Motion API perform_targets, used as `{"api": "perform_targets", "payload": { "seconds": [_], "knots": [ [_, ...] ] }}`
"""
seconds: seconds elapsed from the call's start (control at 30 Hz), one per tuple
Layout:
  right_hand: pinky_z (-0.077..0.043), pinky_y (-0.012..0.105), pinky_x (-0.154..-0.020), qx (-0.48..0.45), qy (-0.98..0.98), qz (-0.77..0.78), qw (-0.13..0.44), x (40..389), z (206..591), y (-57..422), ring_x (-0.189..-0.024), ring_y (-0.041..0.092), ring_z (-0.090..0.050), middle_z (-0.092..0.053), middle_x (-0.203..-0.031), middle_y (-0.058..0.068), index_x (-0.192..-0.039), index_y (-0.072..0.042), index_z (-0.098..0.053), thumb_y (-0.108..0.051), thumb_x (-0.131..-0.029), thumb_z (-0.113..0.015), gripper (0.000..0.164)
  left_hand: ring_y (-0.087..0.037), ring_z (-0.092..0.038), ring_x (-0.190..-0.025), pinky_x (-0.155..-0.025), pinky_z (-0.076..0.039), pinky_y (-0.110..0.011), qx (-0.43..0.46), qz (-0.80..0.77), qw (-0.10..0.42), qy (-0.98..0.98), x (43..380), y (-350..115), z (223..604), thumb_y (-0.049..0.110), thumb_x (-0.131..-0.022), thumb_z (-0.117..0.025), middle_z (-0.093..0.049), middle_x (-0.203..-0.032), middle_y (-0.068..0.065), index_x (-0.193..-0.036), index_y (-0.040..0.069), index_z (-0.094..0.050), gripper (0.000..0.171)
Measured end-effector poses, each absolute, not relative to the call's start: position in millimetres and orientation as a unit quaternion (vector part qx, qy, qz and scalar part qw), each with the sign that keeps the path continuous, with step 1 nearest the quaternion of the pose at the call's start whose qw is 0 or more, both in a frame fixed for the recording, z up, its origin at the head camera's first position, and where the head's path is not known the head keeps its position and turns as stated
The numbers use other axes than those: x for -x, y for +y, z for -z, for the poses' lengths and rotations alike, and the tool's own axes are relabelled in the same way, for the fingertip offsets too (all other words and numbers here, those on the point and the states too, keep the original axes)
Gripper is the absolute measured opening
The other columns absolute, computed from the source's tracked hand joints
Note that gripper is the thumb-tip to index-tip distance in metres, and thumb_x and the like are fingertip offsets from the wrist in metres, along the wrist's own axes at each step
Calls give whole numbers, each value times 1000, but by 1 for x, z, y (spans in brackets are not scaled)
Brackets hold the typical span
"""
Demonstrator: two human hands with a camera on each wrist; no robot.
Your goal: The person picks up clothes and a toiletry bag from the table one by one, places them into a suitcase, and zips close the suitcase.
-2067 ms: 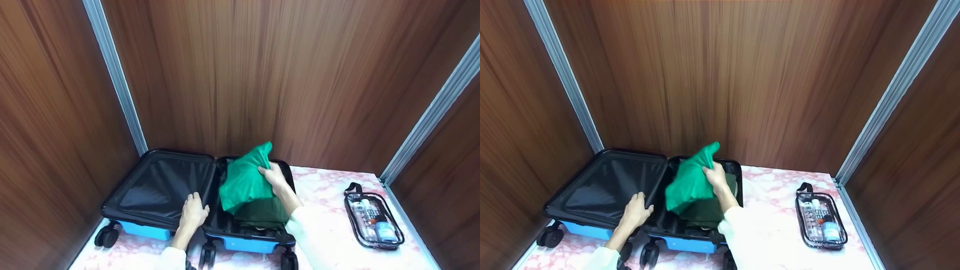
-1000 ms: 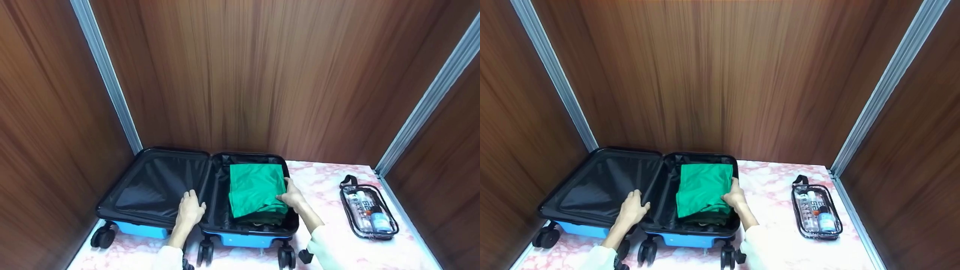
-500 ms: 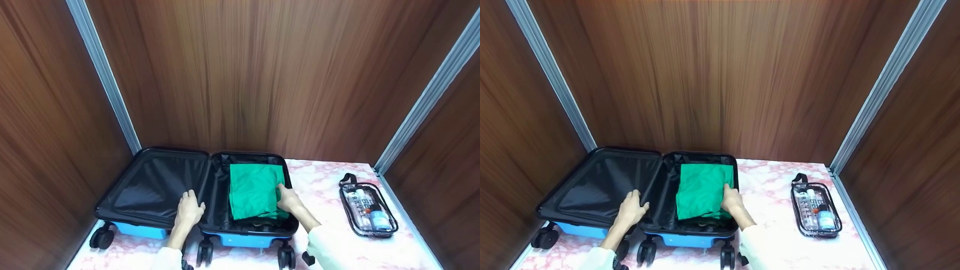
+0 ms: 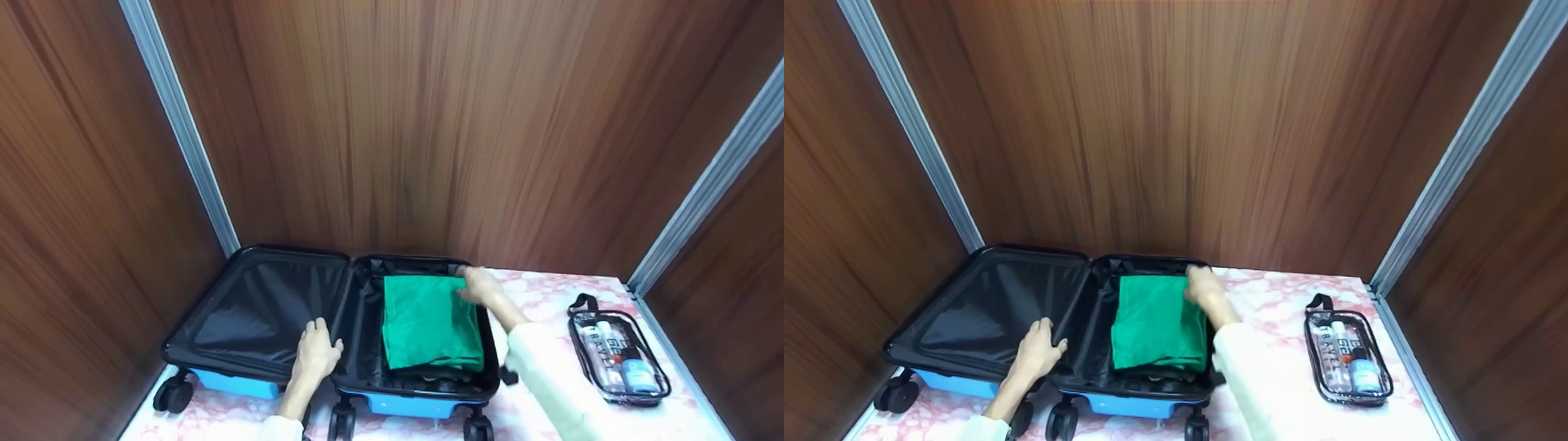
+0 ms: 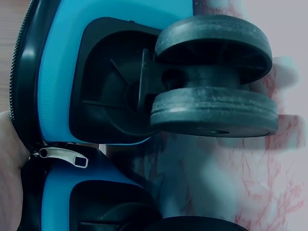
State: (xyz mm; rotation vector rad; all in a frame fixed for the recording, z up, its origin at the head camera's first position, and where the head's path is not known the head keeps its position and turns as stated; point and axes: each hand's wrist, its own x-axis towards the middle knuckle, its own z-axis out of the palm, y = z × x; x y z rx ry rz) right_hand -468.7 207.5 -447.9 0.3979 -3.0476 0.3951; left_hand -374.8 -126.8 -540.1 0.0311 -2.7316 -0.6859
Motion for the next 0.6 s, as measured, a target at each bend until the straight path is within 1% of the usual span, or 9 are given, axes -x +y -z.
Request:
{"api": "perform_targets", "payload": {
  "seconds": [0.03, 0.1, 0.2, 0.3, 0.33, 0.4, 0.47, 0.53, 0.6],
  "knots": [
    [-46, 47, -91, -139, -982, -127, 15, 478, 447, 210, -108, 38, -57, -62, -114, 22, -120, -1, -56, -13, -81, -66, 42, -42, -55, -97, -87, -45, -49, -10, 238, 167, -957, 375, -127, 540, 20, -79, -68, -51, -108, -27, -119, -11, -46, 55],
    [-44, 47, -95, -154, -982, -111, -2, 495, 449, 214, -113, 40, -54, -58, -119, 24, -126, -2, -51, -12, -83, -64, 46, -41, -55, -94, -84, -46, -49, -10, 232, 179, -956, 376, -127, 539, 19, -77, -69, -53, -105, -25, -115, -10, -48, 52],
    [-43, 48, -95, -164, -983, -80, -34, 512, 455, 217, -115, 42, -51, -56, -122, 26, -132, -4, -45, -12, -85, -61, 50, -41, -56, -89, -80, -47, -49, -8, 228, 196, -954, 377, -126, 539, 18, -75, -71, -53, -100, -24, -108, -8, -49, 48],
    [-44, 50, -94, -155, -985, -58, -57, 522, 461, 217, -113, 43, -52, -55, -121, 29, -134, -5, -43, -14, -87, -60, 51, -40, -56, -90, -80, -47, -49, -8, 230, 198, -953, 377, -125, 539, 19, -75, -71, -53, -100, -23, -108, -6, -50, 46],
    [-44, 50, -94, -152, -985, -48, -64, 524, 464, 217, -113, 43, -53, -55, -120, 30, -133, -4, -44, -15, -88, -59, 49, -40, -56, -90, -80, -47, -49, -7, 232, 198, -952, 377, -125, 539, 19, -75, -70, -53, -100, -23, -108, -6, -49, 46],
    [-45, 50, -92, -139, -987, -34, -73, 528, 469, 216, -110, 42, -55, -55, -119, 30, -127, -2, -50, -18, -89, -60, 43, -40, -56, -92, -81, -47, -49, -8, 233, 193, -953, 377, -125, 539, 19, -76, -70, -53, -101, -22, -109, -6, -49, 47],
    [-49, 48, -85, -139, -988, -24, -67, 531, 475, 214, -102, 40, -59, -59, -112, 28, -113, 0, -58, -14, -87, -60, 30, -40, -57, -92, -81, -47, -49, -9, 233, 192, -953, 378, -126, 540, 20, -76, -70, -54, -101, -22, -109, -6, -50, 46],
    [-52, 47, -76, -141, -989, -21, -44, 534, 481, 213, -91, 38, -62, -63, -102, 27, -96, 0, -63, -9, -84, -60, 15, -39, -57, -92, -81, -47, -48, -10, 234, 192, -953, 378, -126, 541, 19, -76, -70, -53, -100, -21, -108, -5, -50, 46],
    [-52, 47, -68, -147, -989, -26, -9, 538, 486, 213, -83, 38, -64, -64, -93, 25, -83, -1, -63, -2, -80, -59, 5, -39, -57, -91, -80, -47, -48, -11, 234, 194, -953, 379, -127, 542, 19, -75, -70, -53, -99, -21, -107, -5, -50, 45]
  ]
}}
